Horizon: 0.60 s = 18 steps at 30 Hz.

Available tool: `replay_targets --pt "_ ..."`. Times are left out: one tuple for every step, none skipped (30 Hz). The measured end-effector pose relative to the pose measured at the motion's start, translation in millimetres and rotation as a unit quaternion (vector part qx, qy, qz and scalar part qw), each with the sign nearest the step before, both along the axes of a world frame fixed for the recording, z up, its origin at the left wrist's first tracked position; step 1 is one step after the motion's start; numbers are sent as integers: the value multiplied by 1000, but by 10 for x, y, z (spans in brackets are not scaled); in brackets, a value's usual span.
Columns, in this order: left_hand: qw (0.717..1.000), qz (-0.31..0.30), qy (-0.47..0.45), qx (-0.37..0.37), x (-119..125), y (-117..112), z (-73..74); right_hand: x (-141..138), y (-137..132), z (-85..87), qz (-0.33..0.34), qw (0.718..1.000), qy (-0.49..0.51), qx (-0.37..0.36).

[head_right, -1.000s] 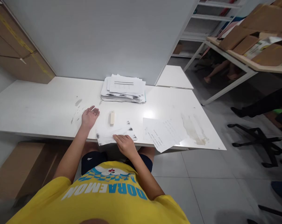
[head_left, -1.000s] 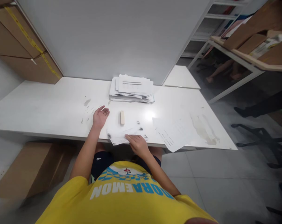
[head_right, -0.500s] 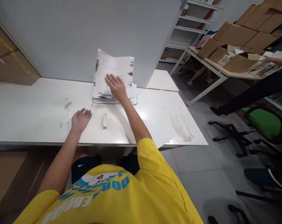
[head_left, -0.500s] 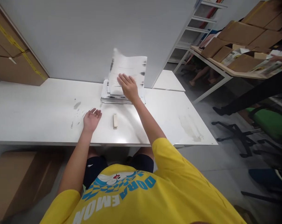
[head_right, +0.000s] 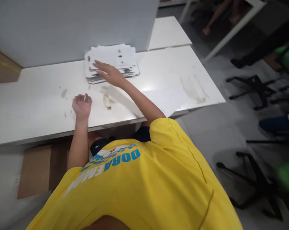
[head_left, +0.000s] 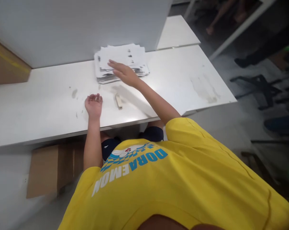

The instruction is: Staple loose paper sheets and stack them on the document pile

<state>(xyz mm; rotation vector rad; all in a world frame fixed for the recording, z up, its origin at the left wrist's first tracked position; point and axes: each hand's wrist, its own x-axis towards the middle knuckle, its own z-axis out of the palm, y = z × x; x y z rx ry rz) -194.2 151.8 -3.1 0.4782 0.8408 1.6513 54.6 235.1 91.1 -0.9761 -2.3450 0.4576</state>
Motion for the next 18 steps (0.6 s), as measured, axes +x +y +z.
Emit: replay_targets --pt "1000 -5 28 6 -11 40 -31 108 -253 36 15 1000 1 3" --pt "999 -8 53 10 -20 77 -54 237 -514 52 21 1000 -13 -4" --pt "997 -9 73 13 -25 108 -69 389 -772 43 16 999 -34 -17" --pt "996 -7 89 14 -28 130 -74 570 -1016 8 -5 998 -54 -29" --pt "995 -4 99 14 -28 143 -72 777 -1238 -51 -44 996 -69 -42" --pt "995 0 104 14 -24 147 -64 1006 -1429 -130 -95 991 -83 -54" --pt "994 3 105 13 -19 145 -52 1247 -1589 -225 -154 981 -98 -69" --pt "994 4 104 12 -11 139 -39 1484 -1718 -328 -209 966 -122 -90" --pt "995 3 102 12 -3 131 -25 1702 -1823 -434 -256 947 -152 -118" --pt "995 1 100 11 5 123 -12 1888 -1909 -538 -298 925 -181 -150" --pt "995 -1 98 10 11 116 -1 2034 -1983 -636 -321 907 -207 -180" --pt "996 -4 94 9 16 110 9 2137 -2048 -721 -329 895 -227 -199" --pt "996 -5 88 6 19 105 17 2198 -2106 -791 -335 887 -242 -205" --pt "997 -3 79 4 20 101 23 2226 -2155 -841 -338 885 -251 -199" --pt "998 -1 69 2 20 97 26 2230 -2192 -872 -342 886 -254 -183" --pt "998 2 62 1 19 94 26 2219 -2217 -883 -347 889 -250 -165" --pt "998 6 58 0 18 90 24 2201 -2228 -878 -349 894 -236 -149" --pt "998 11 57 -2 16 87 20 2180 -2226 -858 -343 904 -213 -143"
